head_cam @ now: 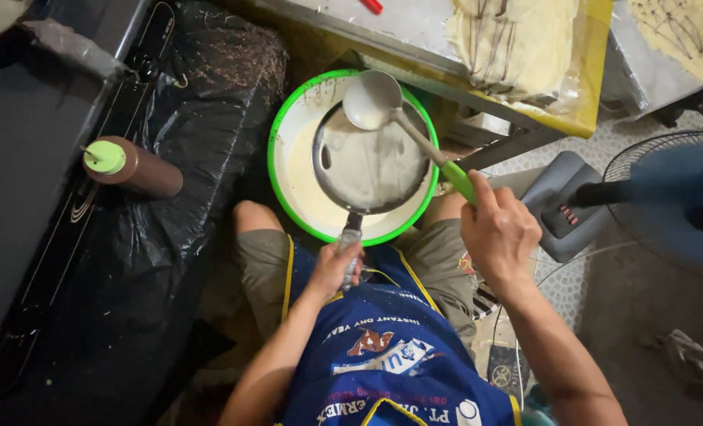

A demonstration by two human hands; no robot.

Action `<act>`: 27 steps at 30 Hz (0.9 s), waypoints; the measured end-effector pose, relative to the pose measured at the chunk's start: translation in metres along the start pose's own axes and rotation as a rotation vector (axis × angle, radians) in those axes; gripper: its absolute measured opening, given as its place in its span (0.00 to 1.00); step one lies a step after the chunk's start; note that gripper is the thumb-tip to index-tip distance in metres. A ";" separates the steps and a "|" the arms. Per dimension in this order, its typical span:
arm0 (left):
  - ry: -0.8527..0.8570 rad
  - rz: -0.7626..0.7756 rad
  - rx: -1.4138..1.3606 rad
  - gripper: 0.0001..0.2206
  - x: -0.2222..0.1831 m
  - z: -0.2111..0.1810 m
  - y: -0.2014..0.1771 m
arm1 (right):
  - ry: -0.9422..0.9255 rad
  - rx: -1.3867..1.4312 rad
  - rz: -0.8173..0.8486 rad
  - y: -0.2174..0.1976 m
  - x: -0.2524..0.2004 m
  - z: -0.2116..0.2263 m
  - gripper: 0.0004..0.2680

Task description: Cooking thin crepes by pouring batter into multiple pans and removing them once set.

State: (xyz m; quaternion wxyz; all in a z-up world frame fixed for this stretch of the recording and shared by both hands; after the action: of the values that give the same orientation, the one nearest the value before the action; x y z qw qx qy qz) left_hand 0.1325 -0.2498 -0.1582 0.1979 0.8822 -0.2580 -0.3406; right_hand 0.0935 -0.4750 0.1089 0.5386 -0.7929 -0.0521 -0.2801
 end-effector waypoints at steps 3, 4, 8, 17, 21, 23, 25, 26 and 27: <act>0.065 0.010 -0.005 0.15 0.003 -0.005 0.010 | -0.036 -0.007 -0.055 0.001 0.004 0.013 0.20; 0.081 0.006 0.023 0.13 0.002 -0.010 0.011 | -0.054 0.009 -0.064 -0.002 0.005 0.018 0.20; 0.047 -0.020 0.127 0.13 -0.012 -0.040 0.013 | -0.063 0.135 0.011 -0.016 0.000 0.030 0.18; -0.034 -0.209 0.368 0.19 -0.020 -0.104 -0.039 | 0.463 0.530 0.733 0.036 -0.018 -0.023 0.17; -0.063 -0.328 0.709 0.19 -0.044 -0.149 -0.054 | 0.549 0.504 0.818 0.121 -0.052 -0.064 0.17; 0.006 -0.397 1.273 0.27 -0.058 -0.175 -0.055 | 0.355 0.244 0.864 0.143 -0.066 -0.058 0.17; 0.049 -0.421 1.472 0.25 -0.070 -0.176 -0.048 | 0.294 0.149 0.878 0.159 -0.081 -0.037 0.15; 0.096 -0.451 1.660 0.24 -0.077 -0.177 -0.042 | 0.220 0.052 0.888 0.166 -0.089 -0.026 0.14; 0.093 -0.443 1.664 0.24 -0.076 -0.167 -0.047 | 0.226 0.052 0.894 0.175 -0.096 -0.018 0.14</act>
State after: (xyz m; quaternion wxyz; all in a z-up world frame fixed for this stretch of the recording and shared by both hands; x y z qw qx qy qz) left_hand 0.2162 -0.1389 -0.0297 -0.5735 0.7833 -0.2373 -0.0351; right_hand 0.0728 -0.5423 -0.0786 0.6286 -0.6882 0.3471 -0.1037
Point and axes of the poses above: each hand's wrist, its own x-axis towards the middle knuckle, its own y-axis out of the palm, z = x × y, the point moved 6 cm from there along x, towards the middle knuckle, and after that the axes turned 3 degrees about z, right-handed, at the moved point
